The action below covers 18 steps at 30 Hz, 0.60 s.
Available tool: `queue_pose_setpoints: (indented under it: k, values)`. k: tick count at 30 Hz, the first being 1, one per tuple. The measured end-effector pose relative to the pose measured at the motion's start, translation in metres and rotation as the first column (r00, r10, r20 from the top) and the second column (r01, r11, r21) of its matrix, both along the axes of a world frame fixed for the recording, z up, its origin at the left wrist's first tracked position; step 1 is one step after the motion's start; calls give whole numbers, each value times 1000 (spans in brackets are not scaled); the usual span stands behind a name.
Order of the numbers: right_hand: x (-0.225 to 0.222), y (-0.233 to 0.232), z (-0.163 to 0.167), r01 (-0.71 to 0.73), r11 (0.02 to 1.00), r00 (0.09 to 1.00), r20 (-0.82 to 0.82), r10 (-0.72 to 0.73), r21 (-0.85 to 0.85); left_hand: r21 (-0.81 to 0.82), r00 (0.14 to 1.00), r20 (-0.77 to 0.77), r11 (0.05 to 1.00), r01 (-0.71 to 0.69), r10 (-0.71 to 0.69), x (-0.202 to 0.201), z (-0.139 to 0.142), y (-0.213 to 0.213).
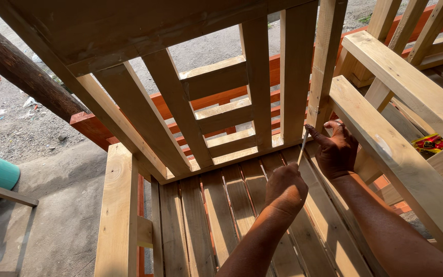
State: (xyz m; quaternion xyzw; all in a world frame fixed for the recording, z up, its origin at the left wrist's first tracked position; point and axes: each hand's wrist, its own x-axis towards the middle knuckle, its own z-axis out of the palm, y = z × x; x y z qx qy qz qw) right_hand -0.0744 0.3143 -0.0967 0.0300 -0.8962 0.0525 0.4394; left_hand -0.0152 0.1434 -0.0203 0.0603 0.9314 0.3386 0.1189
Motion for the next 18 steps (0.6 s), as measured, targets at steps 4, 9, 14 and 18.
queue_pose_setpoints:
  k: [4,9,14,18]
  values:
    - [-11,8,-17,40,990,980,199,-12,-138,4,1000,-28,1000,1,-1,0,3,-6]
    - [-32,9,-31,100,950,842,533,77,-295,43,998,-53,999,-15,17,0,6,-13]
    - [-54,1,-15,470,595,633,719,287,-651,66,997,-75,998,-13,18,0,8,-16]
    - [-56,0,-6,534,556,518,766,381,-637,91,1000,-20,996,-9,11,0,10,-17]
